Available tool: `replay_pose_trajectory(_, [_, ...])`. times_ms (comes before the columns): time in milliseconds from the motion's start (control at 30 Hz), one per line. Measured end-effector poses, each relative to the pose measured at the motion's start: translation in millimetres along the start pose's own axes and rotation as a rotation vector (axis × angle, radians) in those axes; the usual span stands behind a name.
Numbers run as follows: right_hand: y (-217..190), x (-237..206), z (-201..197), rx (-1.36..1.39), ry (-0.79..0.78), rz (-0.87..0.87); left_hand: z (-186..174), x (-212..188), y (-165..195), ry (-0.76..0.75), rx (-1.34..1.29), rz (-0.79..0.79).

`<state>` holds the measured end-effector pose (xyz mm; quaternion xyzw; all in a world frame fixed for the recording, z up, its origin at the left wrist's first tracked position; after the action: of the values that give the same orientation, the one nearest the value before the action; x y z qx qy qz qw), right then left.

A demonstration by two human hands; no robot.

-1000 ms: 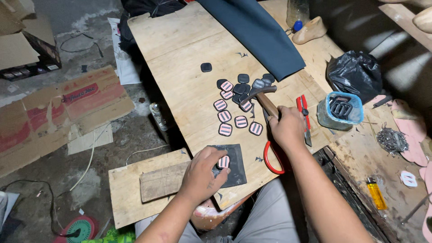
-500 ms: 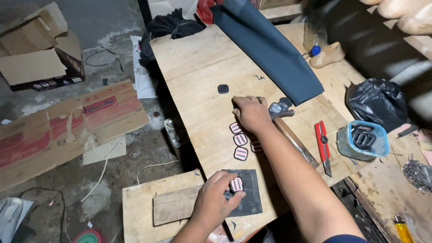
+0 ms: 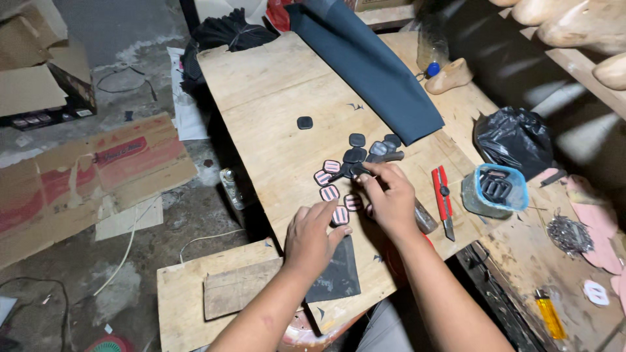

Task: The person repeatedly picks up small black rubber pieces, places them on a wooden block, and uses a hammer to shape them. They then trim the edges with scissors and place the finished pieces on the table.

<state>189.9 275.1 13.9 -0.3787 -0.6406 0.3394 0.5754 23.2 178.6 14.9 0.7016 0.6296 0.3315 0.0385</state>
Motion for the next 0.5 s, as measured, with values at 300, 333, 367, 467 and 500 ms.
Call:
replay_pose_trajectory(300, [-33, -107, -28, 0.318, -0.138, 0.665, -9, -56, 22, -0.221, -0.658, -0.264])
replay_pose_trajectory(333, [-37, -114, -30, 0.276, -0.204, 0.636, -13, -66, 20, -0.248, -0.554, -0.261])
replay_pose_trajectory(367, [-41, -120, -33, 0.234, -0.270, 0.605, -15, -76, 20, -0.242, -0.748, -0.372])
replay_pose_trajectory(467, [-57, -121, -57, -0.497, -0.151, -0.140, -24, -95, 15, -0.212, -1.108, -0.655])
replay_pose_trajectory(500, [-56, -121, -64, -0.603, -0.138, -0.065, -29, -102, 12, -0.212, -1.087, -0.720])
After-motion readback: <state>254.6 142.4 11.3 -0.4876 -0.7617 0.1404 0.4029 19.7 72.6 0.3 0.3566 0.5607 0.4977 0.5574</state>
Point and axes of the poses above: each hand's wrist, its own x-axis towards the middle knuckle, its own z-axis out of the palm, y = z × x, the point moved 2 cm from there along x, towards the middle knuckle, and after that the axes turned 15 degrees about x, right-handed, at the moved point
